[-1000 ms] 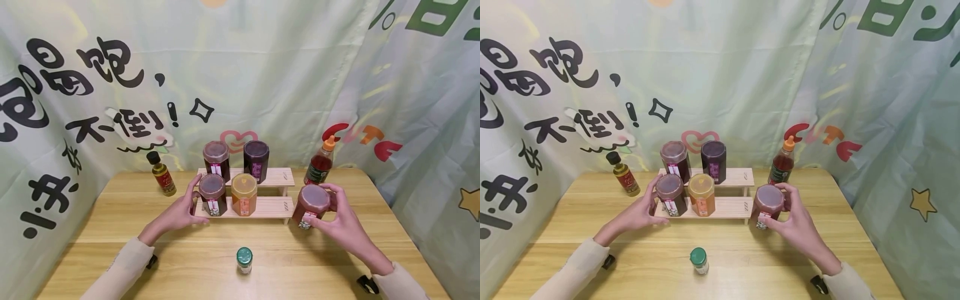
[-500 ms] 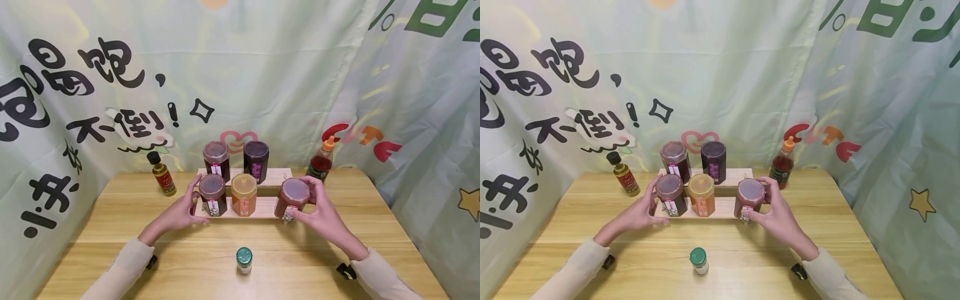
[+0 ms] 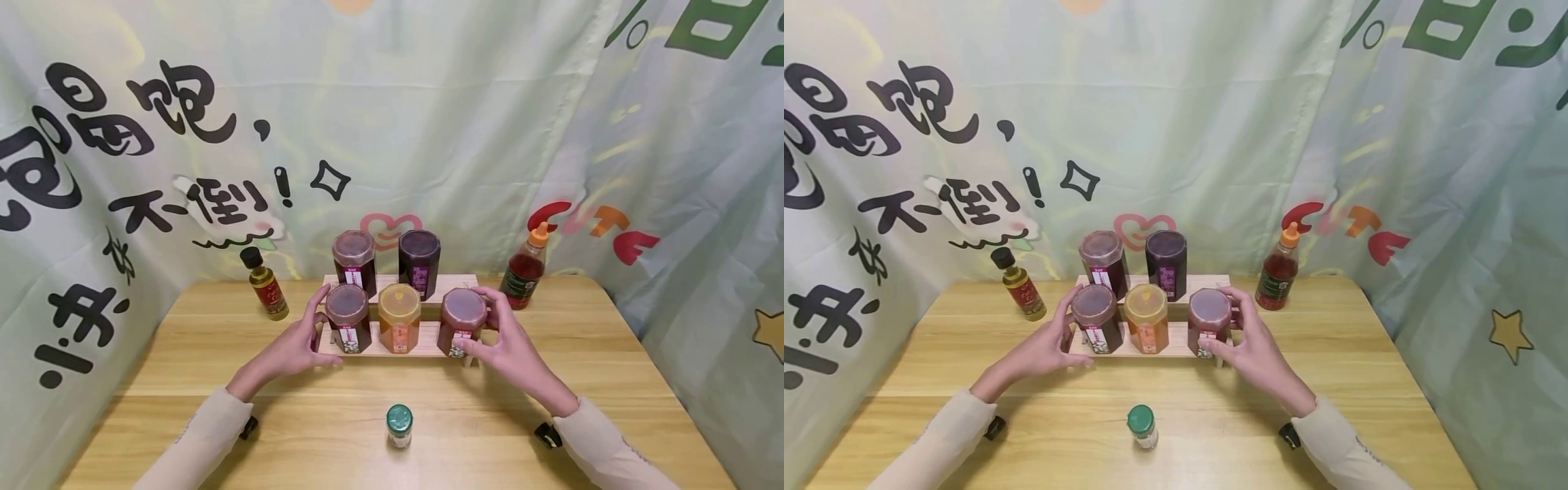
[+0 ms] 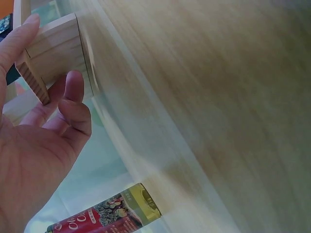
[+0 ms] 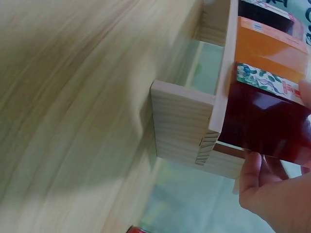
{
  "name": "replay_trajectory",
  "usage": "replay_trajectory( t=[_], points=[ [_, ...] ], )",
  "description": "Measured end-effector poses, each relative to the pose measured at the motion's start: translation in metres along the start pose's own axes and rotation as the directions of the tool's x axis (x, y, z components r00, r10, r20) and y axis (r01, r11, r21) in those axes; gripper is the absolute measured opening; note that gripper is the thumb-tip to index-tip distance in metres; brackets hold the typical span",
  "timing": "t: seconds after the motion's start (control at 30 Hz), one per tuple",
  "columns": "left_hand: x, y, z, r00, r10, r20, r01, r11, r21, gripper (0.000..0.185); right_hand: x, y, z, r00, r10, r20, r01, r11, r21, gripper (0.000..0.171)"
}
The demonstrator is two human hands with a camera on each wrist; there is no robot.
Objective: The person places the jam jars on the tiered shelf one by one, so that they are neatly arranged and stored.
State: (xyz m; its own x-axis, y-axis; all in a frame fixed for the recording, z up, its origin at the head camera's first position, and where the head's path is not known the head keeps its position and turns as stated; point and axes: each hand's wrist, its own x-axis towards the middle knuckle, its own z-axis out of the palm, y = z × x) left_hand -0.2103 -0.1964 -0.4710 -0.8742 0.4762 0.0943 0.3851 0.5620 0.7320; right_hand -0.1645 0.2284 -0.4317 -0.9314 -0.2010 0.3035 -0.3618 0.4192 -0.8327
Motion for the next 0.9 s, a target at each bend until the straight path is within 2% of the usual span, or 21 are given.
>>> replay_trajectory(
  t=[0.47, 0.73, 0.9],
  points=[
    [-0.003, -0.001, 0.0, 1.0, -0.008, 0.001, 0.008, 1.0, -0.004, 0.145, 0.003, 0.011, 0.007, 0.997, -0.009, -0.075, 0.007, 1.0, -0.015, 0.091],
    [-0.002, 0.001, -0.001, 1.0, -0.021, 0.005, 0.021, 1.0, -0.004, 0.145, 0.004, 0.015, 0.006, 0.994, -0.051, -0.1, 0.034, 0.986, -0.163, 0.086],
    [-0.001, 0.0, -0.001, 0.999, -0.033, 0.012, 0.033, 0.999, -0.001, 0.146, 0.003, 0.017, 0.008, 0.99, -0.066, -0.121, 0.043, 0.982, -0.183, 0.09]
  ],
)
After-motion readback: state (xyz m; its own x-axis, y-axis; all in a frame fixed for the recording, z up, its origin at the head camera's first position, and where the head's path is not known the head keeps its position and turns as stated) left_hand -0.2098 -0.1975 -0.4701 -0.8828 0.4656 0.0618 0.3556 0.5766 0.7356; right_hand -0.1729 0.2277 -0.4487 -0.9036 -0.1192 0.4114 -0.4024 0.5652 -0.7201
